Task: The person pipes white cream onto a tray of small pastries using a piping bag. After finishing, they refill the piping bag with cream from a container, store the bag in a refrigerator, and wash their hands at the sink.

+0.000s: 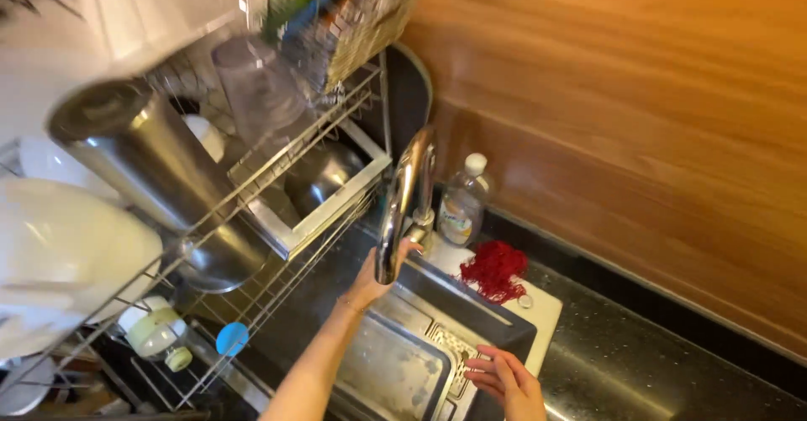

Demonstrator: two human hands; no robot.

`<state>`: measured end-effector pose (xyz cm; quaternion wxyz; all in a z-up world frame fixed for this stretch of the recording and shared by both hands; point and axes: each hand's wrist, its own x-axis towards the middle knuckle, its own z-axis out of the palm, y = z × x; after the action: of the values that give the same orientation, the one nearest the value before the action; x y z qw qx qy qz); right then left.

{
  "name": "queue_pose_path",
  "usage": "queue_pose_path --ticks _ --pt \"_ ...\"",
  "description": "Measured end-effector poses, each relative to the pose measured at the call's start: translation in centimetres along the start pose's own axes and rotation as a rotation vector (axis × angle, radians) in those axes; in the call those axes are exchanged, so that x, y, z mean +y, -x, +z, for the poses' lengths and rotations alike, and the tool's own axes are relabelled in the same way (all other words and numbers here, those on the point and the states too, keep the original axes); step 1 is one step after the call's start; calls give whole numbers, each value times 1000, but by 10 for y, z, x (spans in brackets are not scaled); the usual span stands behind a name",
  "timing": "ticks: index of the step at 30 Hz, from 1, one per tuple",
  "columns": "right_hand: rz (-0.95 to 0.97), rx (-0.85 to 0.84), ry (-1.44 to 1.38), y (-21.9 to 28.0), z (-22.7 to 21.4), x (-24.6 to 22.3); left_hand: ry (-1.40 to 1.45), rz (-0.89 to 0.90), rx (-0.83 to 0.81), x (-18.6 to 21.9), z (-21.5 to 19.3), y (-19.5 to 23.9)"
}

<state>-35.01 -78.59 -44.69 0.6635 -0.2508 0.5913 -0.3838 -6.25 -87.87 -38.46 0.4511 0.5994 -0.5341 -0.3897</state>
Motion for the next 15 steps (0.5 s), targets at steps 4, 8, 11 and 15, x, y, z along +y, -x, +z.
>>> queue_pose_path --ticks 4,8,11,15 --pt "-22 -48 28 10 26 7 -211 133 -301 -17 -15 -4" --pt "35 -81 117 38 42 -10 -469 91 -444 -11 -27 -7" --pt "2 -83 112 38 31 2 -32 -307 -153 21 -35 18" --pt "-19 -11 105 41 25 5 -209 -291 671 -172 -17 66"
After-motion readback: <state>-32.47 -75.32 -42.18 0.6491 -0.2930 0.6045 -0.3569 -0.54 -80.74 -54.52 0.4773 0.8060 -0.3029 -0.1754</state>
